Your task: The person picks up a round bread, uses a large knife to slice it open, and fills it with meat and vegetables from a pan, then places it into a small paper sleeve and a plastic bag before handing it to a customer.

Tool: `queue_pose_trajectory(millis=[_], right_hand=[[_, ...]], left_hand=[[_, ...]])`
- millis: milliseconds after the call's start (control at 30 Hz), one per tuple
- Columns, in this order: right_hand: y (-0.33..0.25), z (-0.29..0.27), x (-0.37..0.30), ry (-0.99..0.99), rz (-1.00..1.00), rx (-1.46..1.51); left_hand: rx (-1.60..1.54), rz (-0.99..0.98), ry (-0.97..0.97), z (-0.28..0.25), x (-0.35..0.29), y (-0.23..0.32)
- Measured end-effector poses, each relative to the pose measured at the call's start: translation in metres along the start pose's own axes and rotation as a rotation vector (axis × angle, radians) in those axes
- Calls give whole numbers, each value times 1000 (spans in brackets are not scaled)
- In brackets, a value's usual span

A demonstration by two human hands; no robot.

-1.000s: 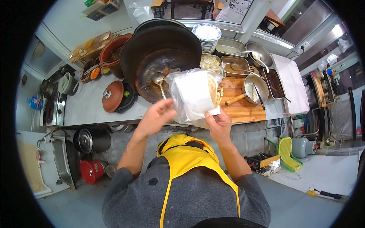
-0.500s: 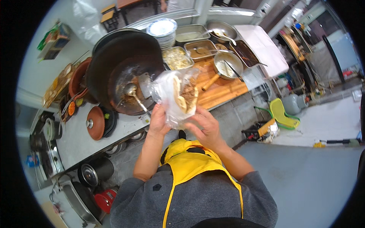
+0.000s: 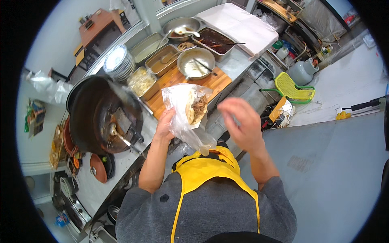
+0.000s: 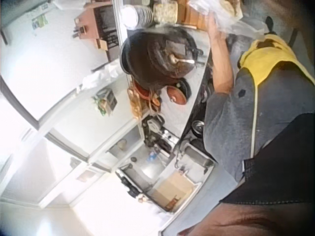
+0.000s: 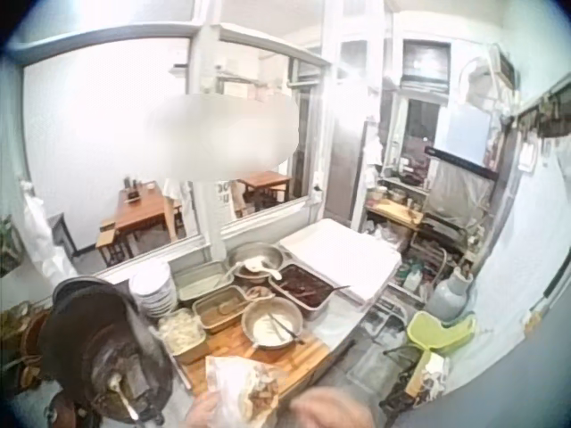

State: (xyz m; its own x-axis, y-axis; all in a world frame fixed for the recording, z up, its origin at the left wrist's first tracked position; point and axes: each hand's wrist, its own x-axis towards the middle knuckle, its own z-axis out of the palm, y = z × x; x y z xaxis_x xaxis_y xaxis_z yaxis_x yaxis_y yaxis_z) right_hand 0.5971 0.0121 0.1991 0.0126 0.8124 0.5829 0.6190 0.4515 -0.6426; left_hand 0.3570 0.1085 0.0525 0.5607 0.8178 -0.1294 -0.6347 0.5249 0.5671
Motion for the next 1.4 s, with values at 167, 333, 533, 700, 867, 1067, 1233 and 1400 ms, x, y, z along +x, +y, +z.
queue_pose_trajectory(millis=[167,333,533,700,867,1067,1233,1400], right_hand=[[111,-45,23,35,87,-55],[190,-119,37,142,155,12],[264,-193,47,468,490,412],[319,-239,65,651,593,584],[331,-284,84,232,564,249],[378,-287,132,-78,487,-266],[423,-326,190,-129,527,-130],[507,-353,262,169,490,-340]], left_hand=[[85,-91,-57,43,83,-53],[107,-143,-87,107,160,-104],[38,-381,-16,139,267,-162],[58,-483,-12,177,351,-194],[-76,-483,-195,205,461,-220],[-74,-422,-271,260,594,-227],[58,-365,-335,272,660,-214],[169,-321,-215,276,705,-228]])
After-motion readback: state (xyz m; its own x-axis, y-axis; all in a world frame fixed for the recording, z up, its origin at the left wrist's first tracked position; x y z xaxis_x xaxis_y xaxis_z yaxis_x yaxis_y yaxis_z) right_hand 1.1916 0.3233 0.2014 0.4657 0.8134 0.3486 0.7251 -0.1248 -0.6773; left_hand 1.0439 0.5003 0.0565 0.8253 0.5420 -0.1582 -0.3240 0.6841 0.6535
